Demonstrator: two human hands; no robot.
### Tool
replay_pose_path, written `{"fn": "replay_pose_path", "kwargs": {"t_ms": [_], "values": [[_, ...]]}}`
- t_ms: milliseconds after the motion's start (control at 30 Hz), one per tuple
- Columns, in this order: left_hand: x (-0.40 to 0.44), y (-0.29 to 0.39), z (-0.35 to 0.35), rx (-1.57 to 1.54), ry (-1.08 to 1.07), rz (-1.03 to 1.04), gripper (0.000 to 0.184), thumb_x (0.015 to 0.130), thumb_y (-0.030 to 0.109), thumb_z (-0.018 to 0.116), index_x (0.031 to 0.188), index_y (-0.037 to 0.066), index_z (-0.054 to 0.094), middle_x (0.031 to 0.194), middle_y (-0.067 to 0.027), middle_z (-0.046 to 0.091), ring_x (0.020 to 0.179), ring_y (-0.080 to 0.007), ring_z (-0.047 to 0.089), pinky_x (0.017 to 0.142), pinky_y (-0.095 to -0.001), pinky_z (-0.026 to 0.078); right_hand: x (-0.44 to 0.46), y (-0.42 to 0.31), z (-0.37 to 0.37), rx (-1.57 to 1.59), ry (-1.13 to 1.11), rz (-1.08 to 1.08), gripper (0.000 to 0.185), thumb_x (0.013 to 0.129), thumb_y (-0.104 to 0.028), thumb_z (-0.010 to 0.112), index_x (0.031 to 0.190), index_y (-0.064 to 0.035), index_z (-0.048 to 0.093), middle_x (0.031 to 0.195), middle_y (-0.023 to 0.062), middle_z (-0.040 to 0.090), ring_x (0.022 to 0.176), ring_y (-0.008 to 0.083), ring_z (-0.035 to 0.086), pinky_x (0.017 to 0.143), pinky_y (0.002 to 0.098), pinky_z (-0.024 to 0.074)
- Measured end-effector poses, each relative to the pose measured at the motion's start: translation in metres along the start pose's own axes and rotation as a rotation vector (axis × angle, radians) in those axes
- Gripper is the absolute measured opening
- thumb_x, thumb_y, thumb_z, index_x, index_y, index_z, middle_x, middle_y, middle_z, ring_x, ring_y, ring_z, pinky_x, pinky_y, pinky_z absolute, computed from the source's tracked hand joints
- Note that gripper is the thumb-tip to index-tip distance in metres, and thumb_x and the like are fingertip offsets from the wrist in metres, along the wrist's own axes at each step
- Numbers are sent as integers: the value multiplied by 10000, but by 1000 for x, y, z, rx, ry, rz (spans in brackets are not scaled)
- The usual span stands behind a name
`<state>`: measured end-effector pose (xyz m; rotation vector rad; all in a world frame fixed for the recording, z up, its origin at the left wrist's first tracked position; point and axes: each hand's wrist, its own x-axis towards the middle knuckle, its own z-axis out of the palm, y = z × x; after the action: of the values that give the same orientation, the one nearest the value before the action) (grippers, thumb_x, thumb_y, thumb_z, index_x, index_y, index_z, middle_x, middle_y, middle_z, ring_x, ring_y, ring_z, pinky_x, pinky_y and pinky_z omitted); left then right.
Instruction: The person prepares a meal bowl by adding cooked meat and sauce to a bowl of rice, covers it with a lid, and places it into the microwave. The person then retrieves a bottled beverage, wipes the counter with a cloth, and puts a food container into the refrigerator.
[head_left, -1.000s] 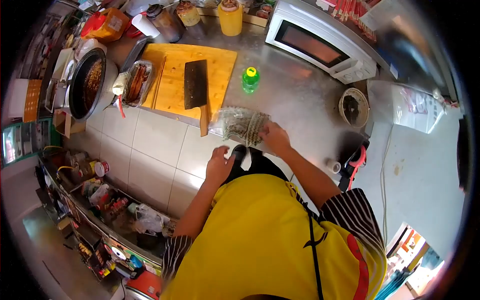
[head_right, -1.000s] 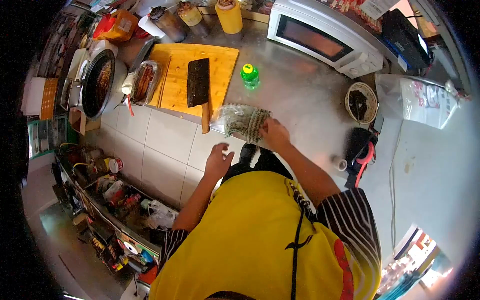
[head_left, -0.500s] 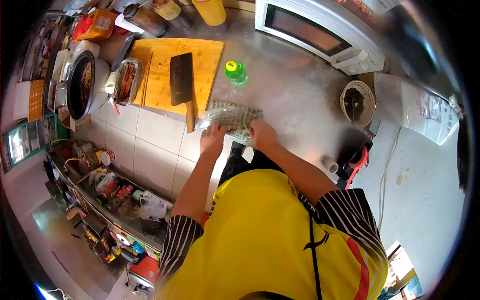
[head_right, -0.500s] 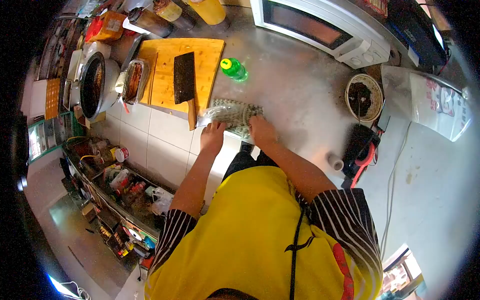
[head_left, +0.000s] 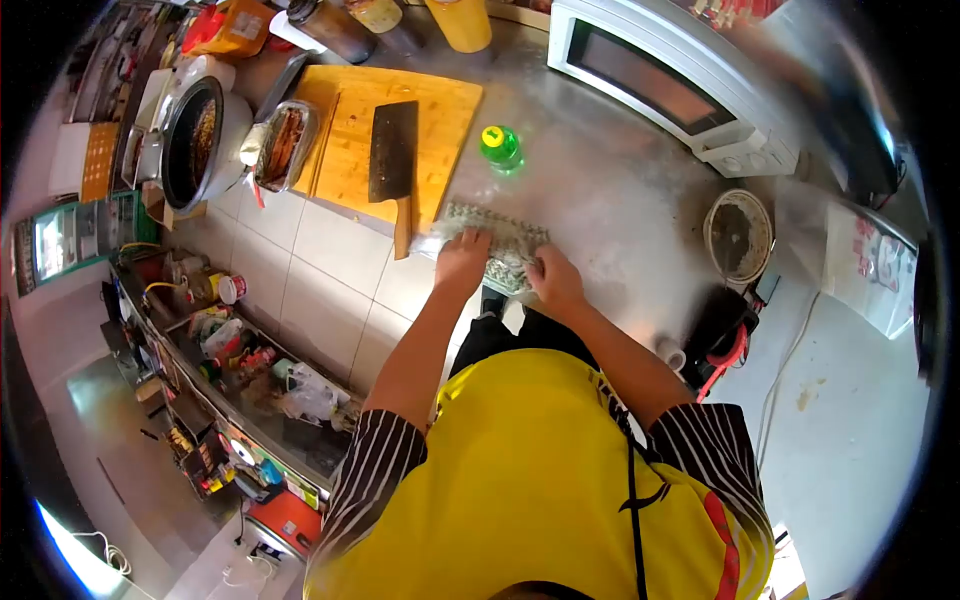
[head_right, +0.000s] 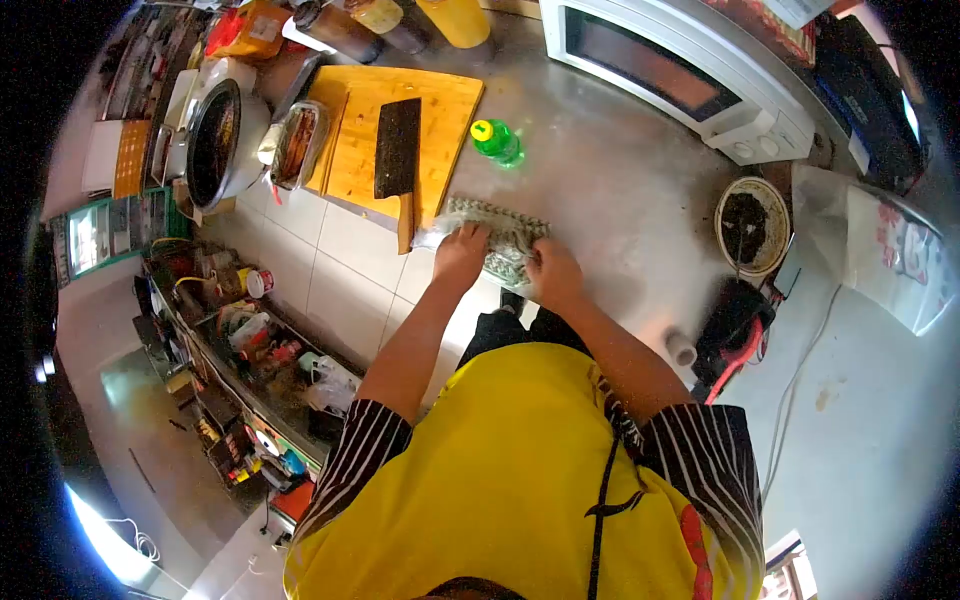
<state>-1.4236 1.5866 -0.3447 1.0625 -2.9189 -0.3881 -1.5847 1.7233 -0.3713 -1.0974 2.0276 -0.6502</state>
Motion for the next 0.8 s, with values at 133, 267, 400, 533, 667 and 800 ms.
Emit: {"fn": "replay_pose_path", "kwargs": {"t_ms": [133, 267, 400, 533, 667, 800], "values": [[-7, 4, 3, -108, 16, 48, 220, 747, 36, 606, 951, 110, 636, 890, -78, 595, 839, -283, 623, 701, -397, 526, -27, 15, -25, 448, -28, 158, 373, 861, -252, 654, 1145, -22, 578, 1036, 183, 604, 897, 327, 602, 779, 412, 487], [-11, 8, -3, -125, 45, 60, 219, 750, 48, 588, 955, 115, 631, 896, -77, 583, 854, -283, 615, 716, -397, 518, -20, -14, -18, 506, 39, 20, 415, 866, -269, 653, 1183, -17, 561, 1034, 208, 603, 940, 353, 594, 814, 427, 475], [-19, -1, 6, -195, -19, -27, 217, 767, 68, 543, 979, 91, 586, 972, -116, 583, 913, -316, 608, 748, -412, 507, -3, -50, -7, 127, -114, -120, 381, 885, -251, 629, 1187, -32, 554, 1088, 209, 582, 972, 390, 581, 837, 449, 468], [-37, 7, -30, -270, 74, -73, 263, 802, 68, 603, 1064, 94, 607, 1070, -114, 592, 931, -320, 617, 797, -402, 527, 0, -46, 3, -158, -48, -289, 324, 868, -173, 619, 1170, -76, 548, 1070, 167, 568, 888, 395, 590, 733, 457, 493], [-74, 4, -74, -412, 143, -121, 193, 813, 98, 643, 1003, 68, 623, 937, -98, 631, 831, -293, 638, 735, -384, 532, 4, -55, 3, -311, -91, -234, 297, 867, -153, 611, 1155, -112, 553, 1056, 152, 569, 827, 374, 605, 693, 462, 497], [-120, -35, -93, -610, 154, -429, 154, 830, 98, 655, 965, 25, 644, 882, -130, 662, 752, -277, 647, 667, -346, 522, 11, -47, 7, -386, -96, -280, 262, 873, -151, 592, 1134, -140, 570, 1061, 136, 569, 795, 367, 609, 686, 458, 498]]}}
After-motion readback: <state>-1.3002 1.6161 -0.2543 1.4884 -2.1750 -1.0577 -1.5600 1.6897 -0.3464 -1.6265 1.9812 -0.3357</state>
